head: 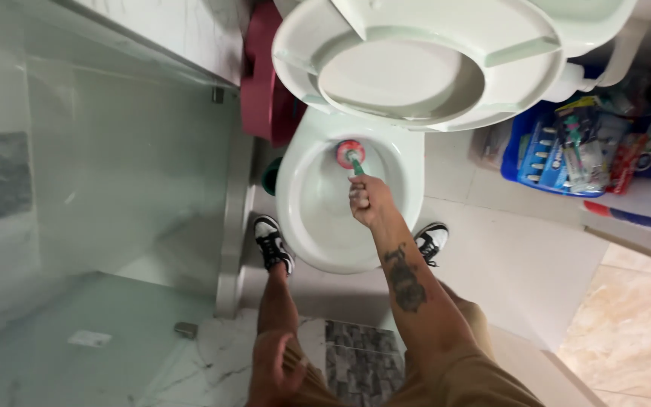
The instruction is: Cleaning a toilet bowl and seat using a brush and a sponge.
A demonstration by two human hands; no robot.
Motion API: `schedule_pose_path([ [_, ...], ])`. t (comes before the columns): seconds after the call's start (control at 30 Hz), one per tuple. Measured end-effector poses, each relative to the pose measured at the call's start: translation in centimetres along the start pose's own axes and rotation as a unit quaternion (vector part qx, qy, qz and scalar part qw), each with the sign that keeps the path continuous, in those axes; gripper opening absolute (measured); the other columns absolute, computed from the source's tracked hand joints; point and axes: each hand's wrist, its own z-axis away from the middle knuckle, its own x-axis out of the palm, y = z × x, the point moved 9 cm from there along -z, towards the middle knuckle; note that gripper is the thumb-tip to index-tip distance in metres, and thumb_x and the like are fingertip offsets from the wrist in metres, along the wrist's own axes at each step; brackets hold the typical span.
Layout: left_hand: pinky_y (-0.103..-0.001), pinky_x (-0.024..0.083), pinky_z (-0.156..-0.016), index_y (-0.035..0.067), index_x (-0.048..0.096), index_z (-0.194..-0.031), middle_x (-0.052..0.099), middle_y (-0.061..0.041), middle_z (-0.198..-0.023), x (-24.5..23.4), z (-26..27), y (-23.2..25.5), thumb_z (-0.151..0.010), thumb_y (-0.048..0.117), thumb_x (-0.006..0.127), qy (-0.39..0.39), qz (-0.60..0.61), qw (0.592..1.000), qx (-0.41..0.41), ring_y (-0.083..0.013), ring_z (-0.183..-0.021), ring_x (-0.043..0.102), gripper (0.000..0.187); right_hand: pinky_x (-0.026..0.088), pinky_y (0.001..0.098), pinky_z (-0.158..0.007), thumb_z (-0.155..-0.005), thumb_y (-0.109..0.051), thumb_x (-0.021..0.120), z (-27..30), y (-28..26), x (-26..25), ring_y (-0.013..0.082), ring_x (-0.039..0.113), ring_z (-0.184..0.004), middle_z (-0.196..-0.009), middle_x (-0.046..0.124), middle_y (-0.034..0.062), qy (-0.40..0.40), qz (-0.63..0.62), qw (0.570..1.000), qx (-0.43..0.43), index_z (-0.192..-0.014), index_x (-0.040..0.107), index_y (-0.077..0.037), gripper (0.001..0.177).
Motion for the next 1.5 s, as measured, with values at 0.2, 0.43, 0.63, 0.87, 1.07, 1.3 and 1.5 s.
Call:
schedule_pose_path([
  [0.2,-0.059,0.044,-0.098,0.010,0.065,-0.125,0.062,-0.019,-0.125,-0.1,-2.3,-3.7,-0.084,0.046,0.080,-0.209,-0.007,0.976,-0.063,-0.0418,-0.114,0.058,0.057,0.019,0.0150,-0.029,-0.089,-0.007,0.058,1.6,-0.1,0.2,-0.0005,0.029,-0.034,-0.056,0.041,-0.0082,-0.064,-0.093,0.993,-0.032,-0.094,0.064,-0.003,0.009],
  [0.43,-0.056,0.039,-0.098,0.010,0.057,-0.128,0.053,-0.018,-0.131,-2.5,-6.0,-4.1,-0.075,0.040,0.084,-0.323,-0.060,0.944,-0.035,-0.0423,-0.119,0.049,0.067,0.042,0.0333,-0.041,-0.090,-0.002,0.067,3.6,13.4,2.3,0.0172,0.054,-0.050,-0.069,0.054,0.0064,0.072,0.531,0.840,-0.080,-0.123,0.037,-0.001,0.045],
  [0.63,-0.053,0.039,-0.100,0.012,0.058,-0.122,0.054,-0.011,-0.129,-3.0,-7.6,-2.2,-0.074,0.043,0.084,-0.304,-0.079,0.949,-0.024,-0.0358,-0.121,0.051,0.064,0.044,0.0296,-0.041,-0.094,-0.009,0.062,-0.8,4.7,-1.2,0.0145,0.053,-0.051,-0.069,0.057,0.0049,-0.001,0.545,0.839,-0.002,-0.115,0.048,0.001,0.027],
  [0.87,-0.057,0.034,-0.099,0.014,0.060,-0.131,0.050,-0.016,-0.137,-0.3,-5.7,-4.7,-0.073,0.047,0.089,-0.346,-0.117,0.929,-0.065,-0.0413,-0.128,0.046,0.073,0.025,0.0159,-0.027,-0.099,-0.003,0.049,4.8,-2.4,-2.6,0.0034,0.032,-0.034,-0.063,0.045,-0.0032,-0.164,-0.348,0.923,-0.004,-0.093,0.056,0.007,0.013],
  [1.07,-0.052,0.044,-0.097,0.009,0.062,-0.119,0.058,-0.017,-0.123,-3.8,-7.4,-2.2,-0.069,0.041,0.084,-0.167,-0.053,0.984,0.021,-0.0402,-0.113,0.057,0.063,0.028,0.0251,-0.077,-0.091,0.001,0.050,-14.4,12.3,-3.2,0.0162,0.036,-0.080,-0.083,0.040,0.0087,-0.234,0.581,0.741,-0.244,-0.094,0.044,-0.002,0.007],
  [1.3,-0.048,0.052,-0.095,0.002,0.061,-0.123,0.056,-0.023,-0.130,-1.3,1.7,-6.8,-0.077,0.040,0.083,-0.190,0.065,0.979,-0.040,-0.0385,-0.124,0.055,0.063,0.061,0.0455,-0.067,-0.102,-0.031,0.056,14.4,11.4,-9.3,0.0289,0.067,-0.073,-0.101,0.068,0.0215,0.068,0.800,0.579,0.141,-0.154,0.022,-0.010,0.065],
  [1.5,-0.041,0.054,-0.098,0.015,0.068,-0.120,0.068,-0.010,-0.124,2.4,5.9,-12.8,-0.084,0.045,0.071,-0.168,0.047,0.984,-0.034,-0.0259,-0.115,0.064,0.047,0.055,0.0546,-0.068,-0.098,-0.019,0.050,9.9,4.1,-1.5,0.0406,0.070,-0.081,-0.093,0.069,0.0201,-0.023,0.966,0.204,-0.158,-0.150,0.041,-0.008,0.054],
])
